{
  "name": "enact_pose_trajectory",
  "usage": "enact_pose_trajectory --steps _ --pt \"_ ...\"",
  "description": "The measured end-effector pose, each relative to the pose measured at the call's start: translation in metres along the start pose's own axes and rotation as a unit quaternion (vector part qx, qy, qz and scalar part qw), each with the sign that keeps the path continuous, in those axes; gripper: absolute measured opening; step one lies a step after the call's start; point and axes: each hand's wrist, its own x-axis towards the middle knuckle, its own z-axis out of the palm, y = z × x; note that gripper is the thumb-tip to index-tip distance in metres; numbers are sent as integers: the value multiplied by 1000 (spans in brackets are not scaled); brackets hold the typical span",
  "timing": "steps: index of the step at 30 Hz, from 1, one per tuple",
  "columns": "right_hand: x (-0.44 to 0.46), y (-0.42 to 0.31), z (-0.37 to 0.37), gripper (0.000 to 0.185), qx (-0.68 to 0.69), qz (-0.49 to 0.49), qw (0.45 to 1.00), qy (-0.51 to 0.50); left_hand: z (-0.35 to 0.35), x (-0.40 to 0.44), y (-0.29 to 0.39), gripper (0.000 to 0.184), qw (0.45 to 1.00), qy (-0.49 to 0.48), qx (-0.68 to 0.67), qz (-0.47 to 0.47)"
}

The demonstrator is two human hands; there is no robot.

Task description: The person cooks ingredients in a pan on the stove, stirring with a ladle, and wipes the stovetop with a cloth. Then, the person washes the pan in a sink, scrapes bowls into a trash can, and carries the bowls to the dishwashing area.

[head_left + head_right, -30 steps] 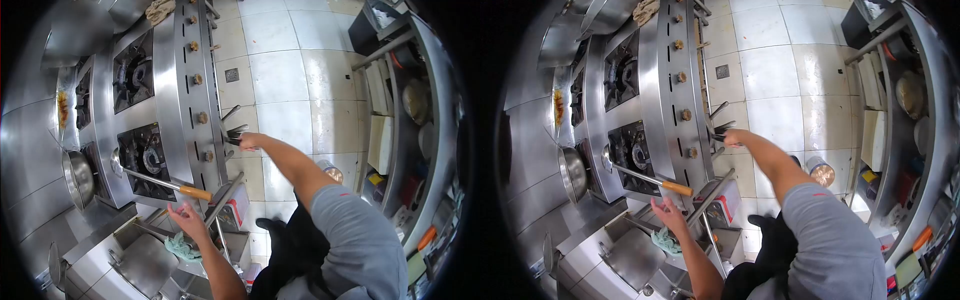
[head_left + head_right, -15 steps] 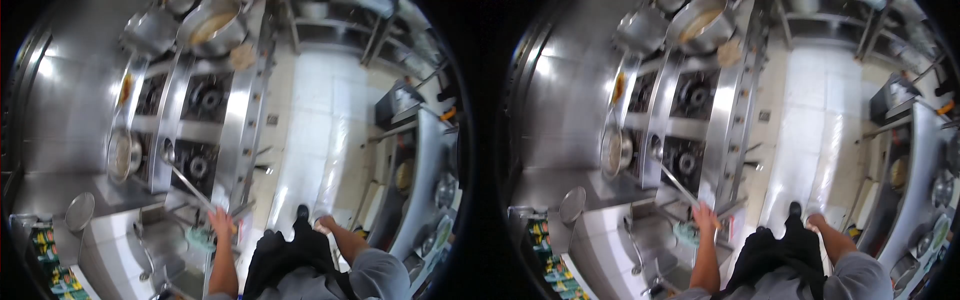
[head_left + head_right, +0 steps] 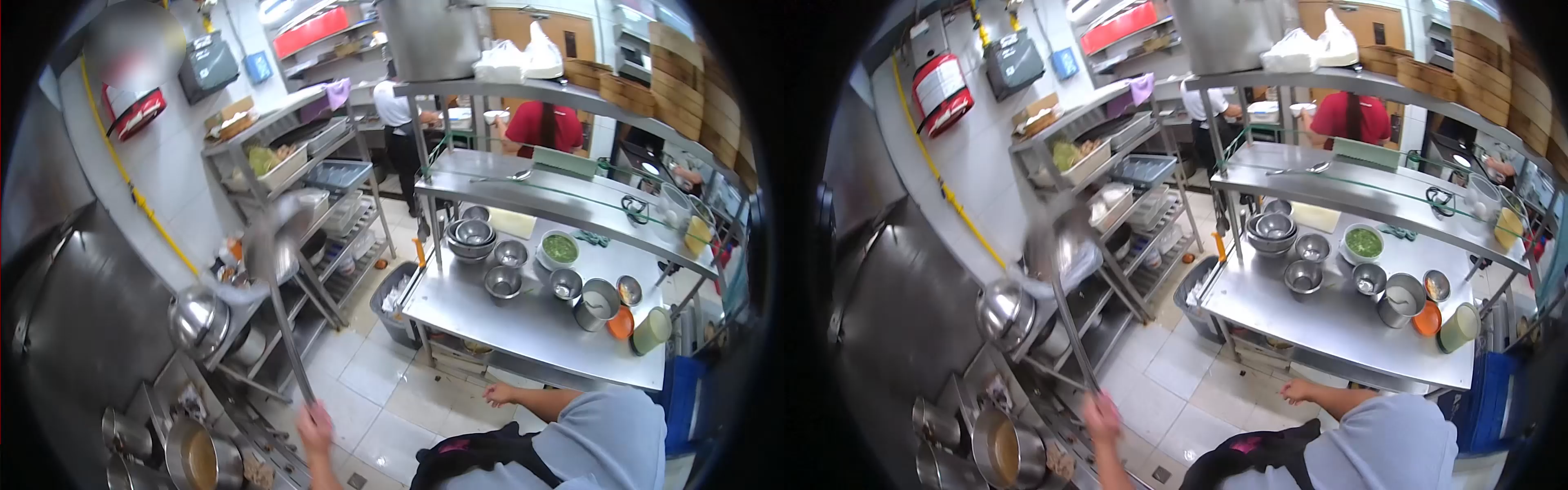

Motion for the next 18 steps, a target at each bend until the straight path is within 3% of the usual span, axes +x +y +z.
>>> enact_pose_trajectory --steps 1,2,3,4,5,6,8,9,10,11,12,13,14,15,16,17,18 --pt "-8 -13 10 30 11 -10 1000 -19 -14 76 67 26 968 31 91 231" --pt "-14 -19 14 34 25 -23 999 -41 -18 131 118 17 986 -25 -28 165" --pt "-23 -21 16 33 41 -36 998 -39 -21 184 168 17 976 -20 -6 219" --pt "-25 -13 20 32 23 -49 998 -29 -15 230 228 23 881 128 113 441" --pt "-22 1 21 31 6 -61 998 -19 -19 285 263 23 926 58 96 360" --pt "-29 10 26 29 55 -44 997 8 -19 313 327 22 910 48 115 395" --pt "-35 26 37 27 118 -25 992 39 -15 394 416 31 799 124 220 545" --pt "-36 37 43 25 146 21 987 71 -13 439 456 35 796 125 302 509" --pt "-41 53 52 24 178 72 976 101 -5 439 506 39 692 188 521 463" --pt "-31 78 63 20 209 77 967 123 -8 525 533 44 637 222 415 610" --pt "-19 102 76 20 213 79 964 136 -7 548 567 43 608 232 406 642" --pt "-2 122 79 22 111 85 983 116 1 534 605 43 682 187 466 532" --pt "18 147 89 25 19 93 991 93 3 605 632 43 636 201 404 626" --pt "58 198 116 29 -108 -17 986 130 28 623 670 42 621 193 405 642" --pt "34 173 110 30 -103 44 986 125 58 613 683 42 621 189 405 644" --pt "48 184 121 12 29 67 984 161 85 603 694 41 627 186 394 646" --pt "26 168 116 8 -241 -47 954 170 112 594 701 40 640 182 376 645"
